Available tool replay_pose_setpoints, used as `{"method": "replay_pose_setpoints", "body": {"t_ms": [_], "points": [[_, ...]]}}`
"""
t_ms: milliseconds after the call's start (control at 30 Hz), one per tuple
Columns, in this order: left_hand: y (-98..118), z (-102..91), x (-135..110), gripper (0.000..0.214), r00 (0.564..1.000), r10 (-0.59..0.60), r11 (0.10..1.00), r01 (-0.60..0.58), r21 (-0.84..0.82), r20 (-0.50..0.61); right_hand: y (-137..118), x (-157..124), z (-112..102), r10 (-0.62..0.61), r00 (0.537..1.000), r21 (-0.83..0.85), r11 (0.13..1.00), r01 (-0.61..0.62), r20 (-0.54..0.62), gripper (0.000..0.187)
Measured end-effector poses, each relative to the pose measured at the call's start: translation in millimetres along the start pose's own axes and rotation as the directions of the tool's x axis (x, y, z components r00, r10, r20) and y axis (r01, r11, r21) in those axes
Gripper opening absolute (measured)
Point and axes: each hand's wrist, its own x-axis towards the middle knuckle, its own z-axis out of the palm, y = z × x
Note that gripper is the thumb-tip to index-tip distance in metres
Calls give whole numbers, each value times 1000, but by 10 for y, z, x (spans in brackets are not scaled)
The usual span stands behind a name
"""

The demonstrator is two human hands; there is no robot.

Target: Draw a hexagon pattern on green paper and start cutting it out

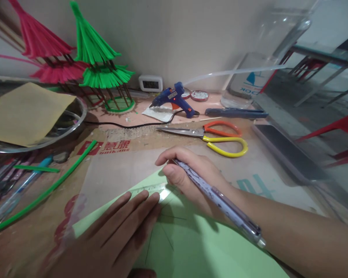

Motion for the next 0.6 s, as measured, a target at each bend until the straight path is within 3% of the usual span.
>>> {"method": "replay_pose_setpoints", "body": {"t_ms": [233,400,600], "points": [[29,-9,-8,51,999,-39,999,39,12,33,-21,5,1,-61,998,-26,998,61,-19,42],[29,-1,-57,60,992,-30,999,33,-21,123,-60,8,19,-37,998,-39,999,34,-56,43],[-12,-23,-52,58,993,9,1000,-8,-7,118,-50,-2,65,-8,996,-21,1000,7,-90,48]]}}
